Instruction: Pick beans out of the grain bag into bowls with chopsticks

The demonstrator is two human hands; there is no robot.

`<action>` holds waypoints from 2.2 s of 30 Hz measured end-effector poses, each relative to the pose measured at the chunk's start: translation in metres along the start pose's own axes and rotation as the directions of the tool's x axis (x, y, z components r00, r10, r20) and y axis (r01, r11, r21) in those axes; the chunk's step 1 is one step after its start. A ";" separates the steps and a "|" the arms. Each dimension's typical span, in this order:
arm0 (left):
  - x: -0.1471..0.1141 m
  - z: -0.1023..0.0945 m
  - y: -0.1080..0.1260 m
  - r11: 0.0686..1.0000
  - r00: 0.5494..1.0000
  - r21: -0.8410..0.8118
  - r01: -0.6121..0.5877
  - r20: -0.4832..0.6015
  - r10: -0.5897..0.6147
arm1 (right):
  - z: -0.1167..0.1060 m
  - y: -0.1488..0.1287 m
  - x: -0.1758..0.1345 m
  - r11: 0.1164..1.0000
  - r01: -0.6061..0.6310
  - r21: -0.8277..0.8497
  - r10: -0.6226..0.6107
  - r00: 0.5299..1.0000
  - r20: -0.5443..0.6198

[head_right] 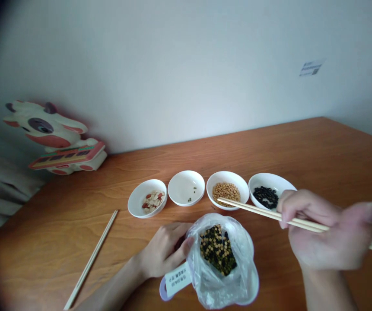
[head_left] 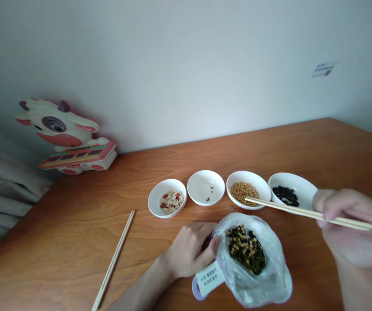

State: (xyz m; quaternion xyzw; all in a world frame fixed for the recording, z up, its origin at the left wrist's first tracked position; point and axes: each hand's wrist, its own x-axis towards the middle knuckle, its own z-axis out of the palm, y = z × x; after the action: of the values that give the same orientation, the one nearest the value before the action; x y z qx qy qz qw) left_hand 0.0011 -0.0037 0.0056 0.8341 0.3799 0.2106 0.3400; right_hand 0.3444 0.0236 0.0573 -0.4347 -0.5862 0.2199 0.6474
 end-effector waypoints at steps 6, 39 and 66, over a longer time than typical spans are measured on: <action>0.001 0.000 -0.001 1.000 1.000 0.002 -0.007 -0.007 0.007 | 0.025 0.003 0.044 0.998 -0.042 0.035 0.038 0.992 0.118; -0.011 0.013 0.003 0.986 0.990 0.162 0.036 -0.143 -0.012 | 0.039 0.047 0.003 0.950 0.312 0.030 -0.313 0.949 0.042; -0.010 0.018 0.002 0.964 0.973 0.256 0.068 -0.231 -0.008 | 0.047 0.062 -0.005 0.917 0.390 -0.076 -0.383 0.919 0.096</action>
State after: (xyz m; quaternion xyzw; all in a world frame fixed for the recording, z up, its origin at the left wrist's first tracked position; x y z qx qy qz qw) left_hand 0.0069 -0.0200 -0.0063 0.8345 0.4570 0.2462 0.1846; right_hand 0.3128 0.0661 0.0008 -0.3309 -0.6953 0.0770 0.6334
